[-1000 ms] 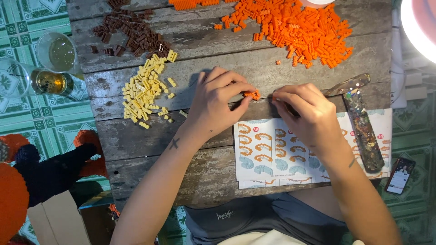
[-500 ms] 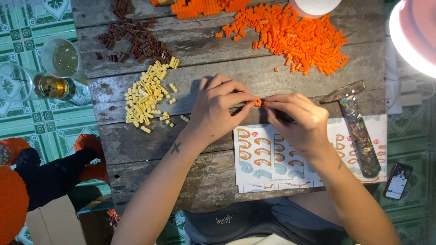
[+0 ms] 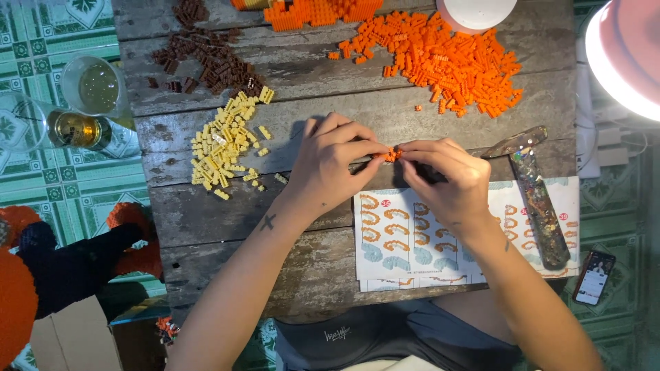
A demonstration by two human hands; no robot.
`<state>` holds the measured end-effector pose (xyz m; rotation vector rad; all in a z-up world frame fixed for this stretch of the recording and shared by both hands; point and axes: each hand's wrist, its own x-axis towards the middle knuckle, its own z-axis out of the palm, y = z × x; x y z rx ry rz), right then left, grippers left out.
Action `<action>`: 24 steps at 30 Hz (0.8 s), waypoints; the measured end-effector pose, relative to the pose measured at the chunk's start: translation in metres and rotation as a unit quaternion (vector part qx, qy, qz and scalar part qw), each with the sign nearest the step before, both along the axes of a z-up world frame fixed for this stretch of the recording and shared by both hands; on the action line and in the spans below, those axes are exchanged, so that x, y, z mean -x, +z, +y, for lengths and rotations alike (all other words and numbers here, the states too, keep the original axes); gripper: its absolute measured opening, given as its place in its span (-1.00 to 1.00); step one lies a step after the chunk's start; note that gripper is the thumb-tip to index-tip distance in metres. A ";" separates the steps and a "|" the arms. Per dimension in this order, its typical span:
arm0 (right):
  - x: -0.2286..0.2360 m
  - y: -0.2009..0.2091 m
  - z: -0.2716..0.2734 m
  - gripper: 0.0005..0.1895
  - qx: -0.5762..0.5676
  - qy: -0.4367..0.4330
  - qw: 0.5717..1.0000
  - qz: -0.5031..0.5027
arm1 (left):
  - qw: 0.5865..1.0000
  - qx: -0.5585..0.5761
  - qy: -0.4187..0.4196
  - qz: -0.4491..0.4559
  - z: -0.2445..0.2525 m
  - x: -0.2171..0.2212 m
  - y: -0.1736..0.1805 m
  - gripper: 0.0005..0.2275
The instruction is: Assembling a small figure using tiny interlocking plastic blocks on a wooden table.
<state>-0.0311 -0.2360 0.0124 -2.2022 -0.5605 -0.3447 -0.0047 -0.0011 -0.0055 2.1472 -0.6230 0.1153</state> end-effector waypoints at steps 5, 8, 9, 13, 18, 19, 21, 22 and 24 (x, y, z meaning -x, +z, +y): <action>0.001 0.000 0.001 -0.91 0.014 -0.005 1.000 -0.003 | 1.000 0.001 0.005 -0.004 -0.002 0.001 -0.001 -0.97; 0.002 0.000 0.003 -0.89 0.023 -0.010 1.000 -0.011 | 1.000 0.001 0.002 0.000 -0.001 0.001 0.001 -0.97; 0.002 0.000 0.004 -0.88 0.028 -0.013 0.999 -0.019 | 1.000 0.001 -0.001 0.002 -0.001 0.001 0.002 -0.97; 0.003 -0.005 0.002 -0.90 0.066 -0.004 0.996 -0.052 | 1.000 0.003 0.003 -0.004 -0.001 0.001 0.000 -0.96; 0.002 -0.001 0.006 -0.93 0.157 0.033 0.984 -0.077 | 1.000 -0.006 0.008 -0.017 -0.002 0.002 -0.002 -0.96; 0.000 0.005 0.005 -0.93 0.158 0.033 0.984 -0.078 | 1.000 -0.005 0.008 -0.018 -0.002 0.002 -0.002 -0.96; -0.004 0.019 0.002 -0.86 0.227 0.072 0.970 -0.045 | 1.000 -0.008 0.006 -0.015 -0.001 0.001 -0.001 -0.97; -0.013 0.024 -0.003 -0.86 0.227 0.072 0.970 -0.045 | 1.000 -0.008 0.006 -0.015 -0.001 0.000 -0.002 -0.97; -0.031 0.033 -0.014 -0.98 0.191 0.069 0.979 0.001 | 1.000 -0.022 -0.004 -0.013 0.001 -0.001 -0.005 -0.91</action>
